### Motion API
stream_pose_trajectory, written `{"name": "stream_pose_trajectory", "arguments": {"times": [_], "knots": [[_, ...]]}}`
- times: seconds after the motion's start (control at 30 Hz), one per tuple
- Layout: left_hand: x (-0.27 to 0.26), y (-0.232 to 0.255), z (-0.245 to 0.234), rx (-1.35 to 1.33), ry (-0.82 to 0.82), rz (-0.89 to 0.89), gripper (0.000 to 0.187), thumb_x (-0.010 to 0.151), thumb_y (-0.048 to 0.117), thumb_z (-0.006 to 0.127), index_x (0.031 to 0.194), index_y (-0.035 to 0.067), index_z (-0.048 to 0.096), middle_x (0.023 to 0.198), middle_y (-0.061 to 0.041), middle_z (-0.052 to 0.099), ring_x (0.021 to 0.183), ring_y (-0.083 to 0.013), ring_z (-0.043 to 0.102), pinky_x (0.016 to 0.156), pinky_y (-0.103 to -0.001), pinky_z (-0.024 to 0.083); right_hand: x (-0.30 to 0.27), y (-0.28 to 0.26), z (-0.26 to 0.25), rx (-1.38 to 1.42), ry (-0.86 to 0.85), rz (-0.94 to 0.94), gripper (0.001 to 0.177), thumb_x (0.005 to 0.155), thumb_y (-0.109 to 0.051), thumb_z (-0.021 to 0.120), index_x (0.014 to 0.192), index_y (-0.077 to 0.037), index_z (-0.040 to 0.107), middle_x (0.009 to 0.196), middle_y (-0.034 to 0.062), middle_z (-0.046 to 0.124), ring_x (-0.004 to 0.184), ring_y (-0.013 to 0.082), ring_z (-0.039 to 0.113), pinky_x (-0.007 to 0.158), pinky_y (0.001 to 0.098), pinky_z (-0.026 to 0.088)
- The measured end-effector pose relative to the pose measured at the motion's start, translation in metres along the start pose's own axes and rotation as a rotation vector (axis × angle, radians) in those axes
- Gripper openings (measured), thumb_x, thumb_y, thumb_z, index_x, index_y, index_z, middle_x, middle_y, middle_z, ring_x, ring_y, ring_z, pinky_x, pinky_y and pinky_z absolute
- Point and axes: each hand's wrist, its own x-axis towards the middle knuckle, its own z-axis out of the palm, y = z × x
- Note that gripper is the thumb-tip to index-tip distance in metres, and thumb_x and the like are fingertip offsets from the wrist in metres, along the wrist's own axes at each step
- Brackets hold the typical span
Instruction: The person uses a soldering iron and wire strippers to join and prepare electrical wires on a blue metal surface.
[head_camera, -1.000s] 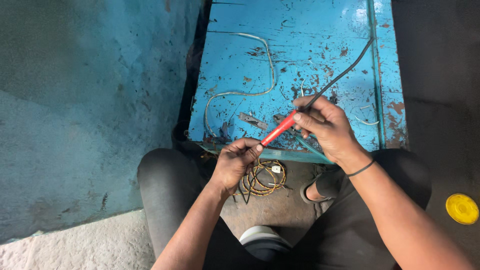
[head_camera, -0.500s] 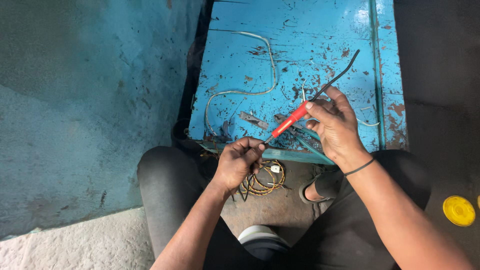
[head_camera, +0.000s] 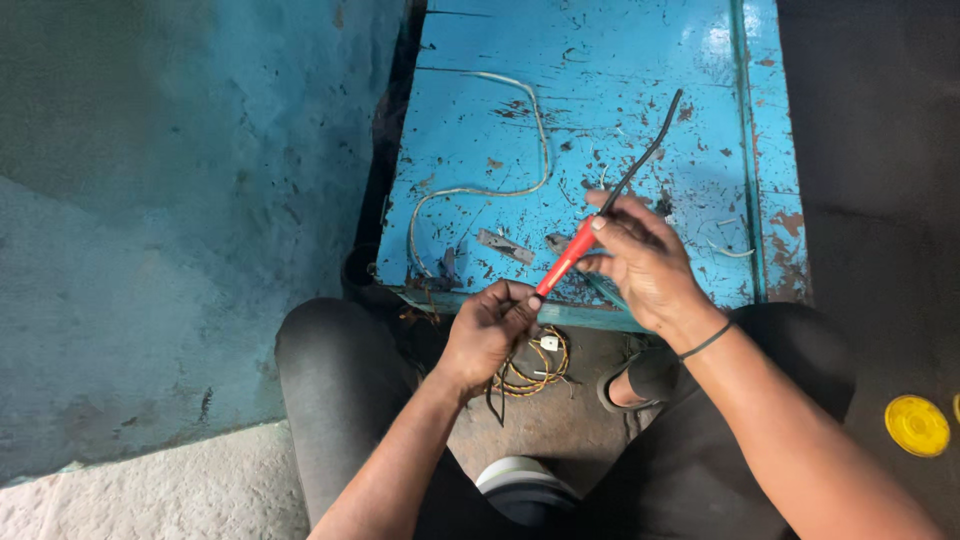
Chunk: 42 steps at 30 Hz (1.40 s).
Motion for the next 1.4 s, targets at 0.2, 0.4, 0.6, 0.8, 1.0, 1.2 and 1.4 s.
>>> {"name": "stream_pose_trajectory", "arguments": {"times": [0.2,0.4,0.6,0.8,1.0,1.2,1.4], "knots": [[0.001,-0.019,-0.002,0.114,0.085,0.109,0.018,0.100,0.020,0.068,0.094,0.003,0.065,0.070,0.006,0.054,0.061,-0.0038,0.044,0.054,-0.023,0.037,0.001,0.013,0.012,-0.004,-0.014,0.134,0.033,0.098,-0.025,0.063,0.121,0.000,0.065,0.107,0.0142,0.073,0.102,0.0257,0.071,0.088,0.0438,0.056],[0.004,-0.011,-0.004,0.079,-0.005,0.050,0.024,0.103,0.026,0.062,0.096,0.004,0.069,0.070,0.004,0.056,0.062,-0.0041,0.048,0.057,-0.021,0.042,0.010,0.011,0.003,0.117,0.077,0.078,0.035,0.098,-0.027,0.065,0.119,0.001,0.064,0.103,0.0156,0.072,0.102,0.0310,0.072,0.092,0.0488,0.057],[0.002,-0.003,-0.001,-0.445,-0.153,-0.237,0.025,0.104,0.025,0.058,0.099,0.001,0.065,0.064,-0.001,0.053,0.046,-0.0093,0.038,0.042,-0.024,0.030,0.012,0.002,0.002,0.183,0.075,0.080,0.038,0.096,-0.028,0.065,0.120,0.001,0.064,0.101,0.0139,0.071,0.099,0.0308,0.072,0.093,0.0504,0.057],[0.005,0.006,-0.003,-0.093,-0.114,-0.140,0.013,0.098,0.013,0.058,0.106,0.003,0.061,0.080,-0.006,0.069,0.065,-0.0139,0.064,0.057,-0.027,0.047,0.009,0.001,0.006,-0.087,0.052,0.111,0.037,0.097,-0.030,0.061,0.122,-0.002,0.064,0.102,0.0126,0.075,0.094,0.0222,0.073,0.073,0.0349,0.054],[0.013,-0.013,0.007,0.026,0.034,0.064,0.014,0.101,0.016,0.066,0.106,0.003,0.065,0.077,-0.001,0.062,0.064,-0.0097,0.052,0.058,-0.026,0.043,0.002,0.015,0.013,-0.195,-0.026,0.082,0.033,0.099,-0.025,0.062,0.120,-0.001,0.066,0.102,0.0131,0.076,0.092,0.0188,0.072,0.071,0.0308,0.056],[0.009,-0.021,0.008,0.626,0.307,0.223,0.021,0.099,0.023,0.064,0.090,0.004,0.066,0.062,0.003,0.057,0.057,-0.0083,0.052,0.057,-0.027,0.044,0.004,0.022,0.013,-0.233,-0.061,0.031,0.031,0.100,-0.023,0.061,0.119,0.000,0.067,0.105,0.0153,0.078,0.093,0.0170,0.072,0.072,0.0298,0.056],[0.012,-0.029,-0.011,0.120,0.060,0.035,0.020,0.105,0.019,0.062,0.100,0.001,0.069,0.072,0.002,0.051,0.063,-0.0073,0.040,0.057,-0.027,0.033,0.002,0.014,0.013,-0.314,-0.110,-0.024,0.030,0.099,-0.019,0.061,0.123,-0.003,0.066,0.107,0.0110,0.078,0.095,0.0139,0.070,0.071,0.0282,0.055]]}}
